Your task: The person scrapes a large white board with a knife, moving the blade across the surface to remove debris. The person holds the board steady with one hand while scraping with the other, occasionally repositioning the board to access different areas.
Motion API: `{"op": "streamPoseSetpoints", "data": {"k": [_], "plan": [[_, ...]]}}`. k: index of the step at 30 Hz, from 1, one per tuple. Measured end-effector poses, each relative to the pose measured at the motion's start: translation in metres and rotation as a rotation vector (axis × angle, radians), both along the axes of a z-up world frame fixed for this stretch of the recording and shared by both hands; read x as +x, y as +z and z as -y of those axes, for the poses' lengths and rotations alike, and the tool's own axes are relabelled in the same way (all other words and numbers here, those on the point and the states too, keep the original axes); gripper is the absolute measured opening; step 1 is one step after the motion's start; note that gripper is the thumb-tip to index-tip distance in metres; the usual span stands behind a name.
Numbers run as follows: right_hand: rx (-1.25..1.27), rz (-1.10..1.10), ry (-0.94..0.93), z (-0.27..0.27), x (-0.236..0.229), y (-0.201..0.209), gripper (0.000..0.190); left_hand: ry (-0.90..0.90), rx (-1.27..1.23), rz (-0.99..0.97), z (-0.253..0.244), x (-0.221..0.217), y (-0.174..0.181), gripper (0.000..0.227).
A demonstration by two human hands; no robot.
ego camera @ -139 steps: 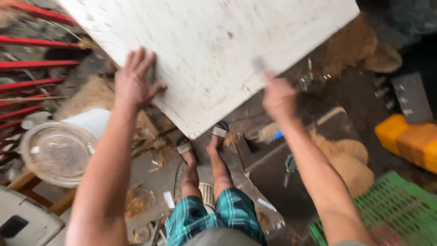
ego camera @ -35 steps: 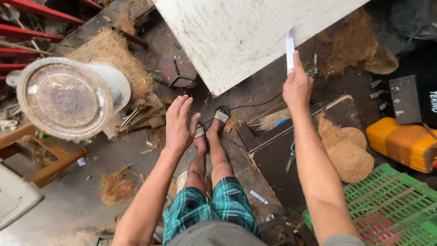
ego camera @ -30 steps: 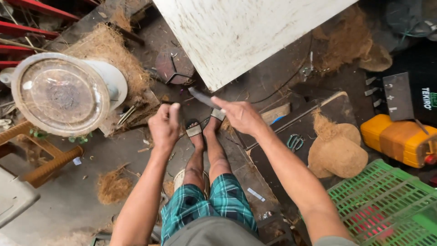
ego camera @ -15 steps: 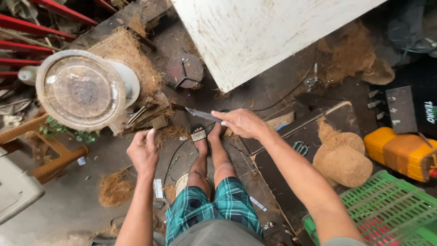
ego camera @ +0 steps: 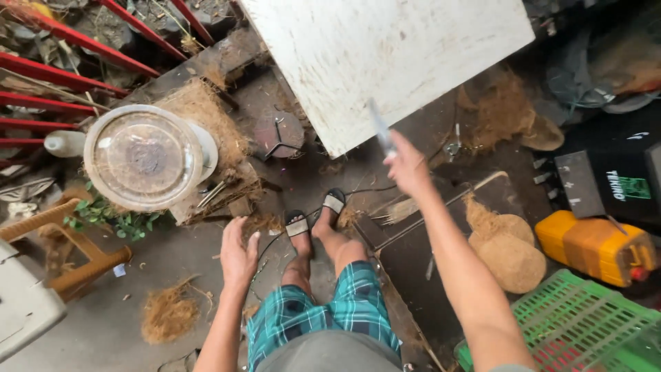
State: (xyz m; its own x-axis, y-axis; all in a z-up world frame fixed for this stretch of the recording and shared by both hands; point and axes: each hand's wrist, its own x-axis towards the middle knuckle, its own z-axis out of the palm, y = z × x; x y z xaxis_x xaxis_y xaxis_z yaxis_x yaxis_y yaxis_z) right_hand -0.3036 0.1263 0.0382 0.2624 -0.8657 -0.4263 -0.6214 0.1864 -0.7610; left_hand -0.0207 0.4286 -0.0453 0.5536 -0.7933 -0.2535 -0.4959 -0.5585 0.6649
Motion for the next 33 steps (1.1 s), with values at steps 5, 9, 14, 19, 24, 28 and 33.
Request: {"op": "streamPoseSetpoints", "data": {"k": [5,9,14,19,24,28,33], "plan": [[-0.355,-0.388,0.204,0.048,-0.035,-0.027,0.046,-0.135,-0.099,0.048,0.084,-0.024,0.029,0.051],[-0.493,-0.439,0.545,0.053,-0.012,-0.078,0.047,-0.337,-0.198,0.132,0.177,-0.052,0.040,0.060],[-0.728,-0.358,0.685,0.150,-0.059,-0.106,0.040,-0.375,-0.143,0.239,0.258,-0.089,0.012,0.061],[-0.759,-0.209,0.440,0.379,-0.167,-0.204,0.033,-0.280,-0.078,0.203,0.306,-0.108,0.012,0.056],[0.018,-0.359,0.252,0.331,-0.040,-0.049,0.050,-0.046,-0.151,0.107,0.355,-0.136,0.008,0.025],[-0.327,-0.399,0.853,0.451,-0.084,-0.135,0.054,-0.019,-0.049,0.102,0.380,-0.156,0.008,0.021],[-0.402,-0.027,-0.188,0.515,-0.065,-0.049,0.042,0.010,-0.169,0.214,0.409,-0.161,0.039,0.015]]}}
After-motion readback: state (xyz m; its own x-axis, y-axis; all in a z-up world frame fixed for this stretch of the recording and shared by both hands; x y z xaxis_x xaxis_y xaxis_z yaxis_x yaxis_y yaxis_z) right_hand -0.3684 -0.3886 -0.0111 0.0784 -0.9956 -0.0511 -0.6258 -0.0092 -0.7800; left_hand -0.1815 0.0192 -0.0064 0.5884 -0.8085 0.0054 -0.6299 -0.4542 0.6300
